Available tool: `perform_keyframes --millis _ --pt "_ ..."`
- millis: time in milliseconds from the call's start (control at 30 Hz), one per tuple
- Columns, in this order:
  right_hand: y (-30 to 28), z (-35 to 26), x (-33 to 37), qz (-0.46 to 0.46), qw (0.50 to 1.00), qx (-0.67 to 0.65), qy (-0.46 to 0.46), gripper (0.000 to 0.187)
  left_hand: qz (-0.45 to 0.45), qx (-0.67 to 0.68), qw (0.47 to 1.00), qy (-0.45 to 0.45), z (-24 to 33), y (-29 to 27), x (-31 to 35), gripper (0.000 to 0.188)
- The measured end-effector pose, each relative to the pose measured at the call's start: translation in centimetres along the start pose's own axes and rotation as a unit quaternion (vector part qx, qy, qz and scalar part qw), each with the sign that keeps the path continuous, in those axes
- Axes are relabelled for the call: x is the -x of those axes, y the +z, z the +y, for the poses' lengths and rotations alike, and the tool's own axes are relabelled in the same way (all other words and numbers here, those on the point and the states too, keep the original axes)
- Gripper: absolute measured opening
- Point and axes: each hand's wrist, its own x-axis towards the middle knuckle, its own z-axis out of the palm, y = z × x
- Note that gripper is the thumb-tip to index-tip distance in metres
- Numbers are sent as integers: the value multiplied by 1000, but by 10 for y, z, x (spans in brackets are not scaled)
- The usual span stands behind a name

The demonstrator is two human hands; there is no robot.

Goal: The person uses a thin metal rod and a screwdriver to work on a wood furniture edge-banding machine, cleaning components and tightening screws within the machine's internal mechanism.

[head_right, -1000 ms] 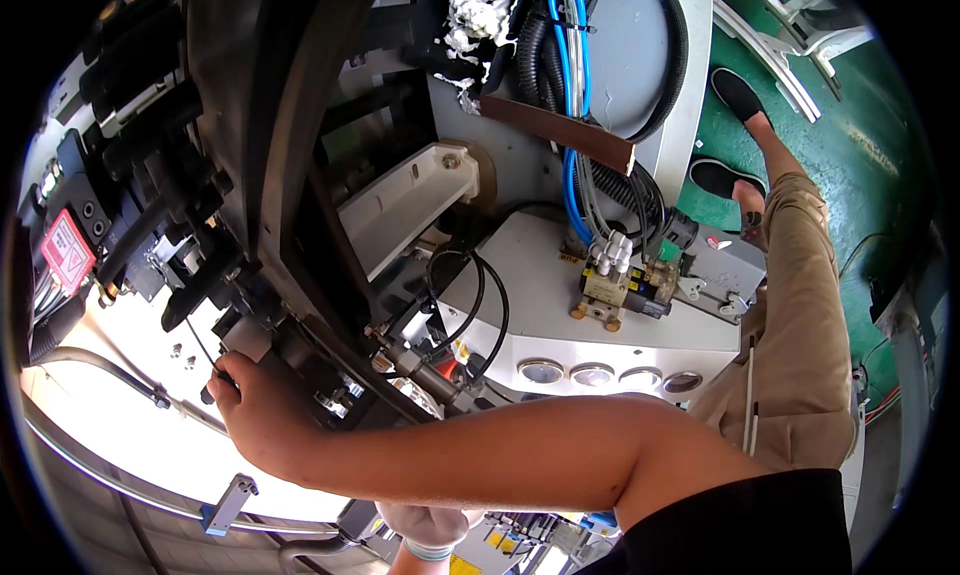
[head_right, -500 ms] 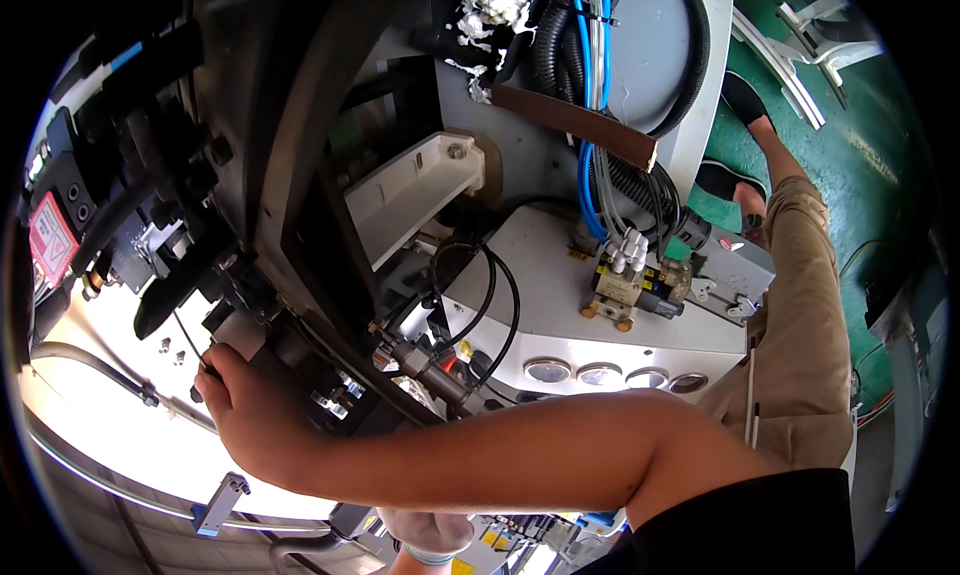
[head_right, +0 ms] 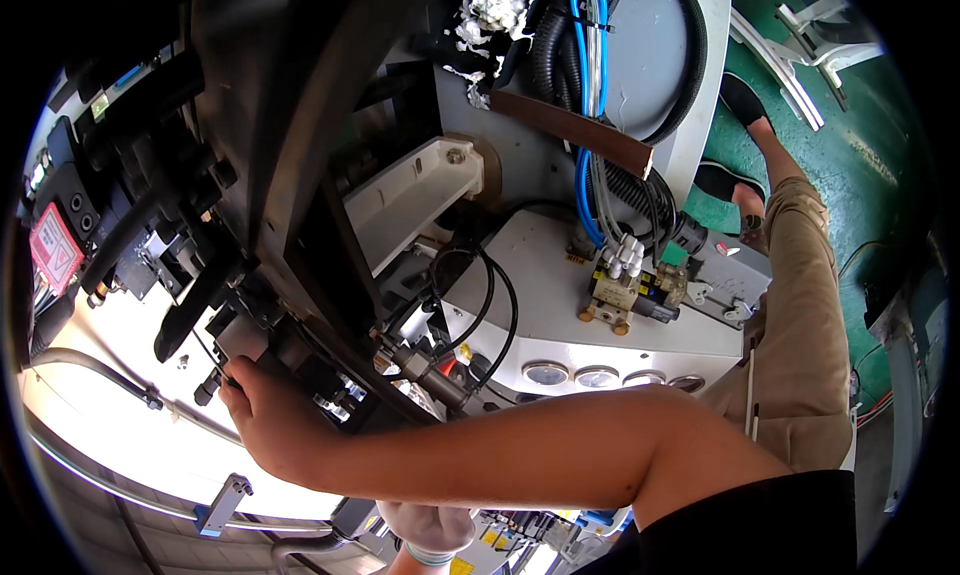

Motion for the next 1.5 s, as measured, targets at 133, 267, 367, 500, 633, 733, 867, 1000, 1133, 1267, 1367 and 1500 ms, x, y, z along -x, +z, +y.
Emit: perform_keyframes --millis 133,267,367,500,633,733,867,1000,1133,1267,1367,1500 --pt "-9 -9 6 -25 999 -6 34 17 10 -6 1000 14 0 2 -2 27" --pt "-10 -5 4 -4 1000 -25 15 17 5 -14 1000 21 0 1 -5 26" --pt "-10 -7 4 -3 999 -53 1 18 3 5 1000 13 -1 0 -3 26" --pt "-9 -11 5 -6 995 -101 20 22 -5 10 1000 13 -2 -1 -2 26" --pt "-7 -4 -1 -46 983 -178 22 25 6 -10 1000 11 0 0 -4 27" --pt "-13 -14 1 -83 963 -240 95 29 0 2 1000 -6 1 -1 -4 27" --pt "-8 -15 -3 -103 945 -281 130 34 -25 11 999 -18 0 -4 1 28" --pt "-4 -15 -5 -111 939 -300 129 35 -28 22 999 -4 -4 -6 1 31" --pt "-9 -23 -9 -138 909 -355 173 36 6 17 1000 -4 -3 -1 -1 33" --pt "-12 -24 -10 -154 896 -369 194 35 -7 9 1000 8 -5 -2 -3 34" --pt "-7 -21 -10 -133 922 -322 172 33 -15 25 1000 0 -6 -2 -2 34" --pt "2 -12 -10 -92 957 -250 118 30 -48 63 997 -25 -8 -4 2 33"
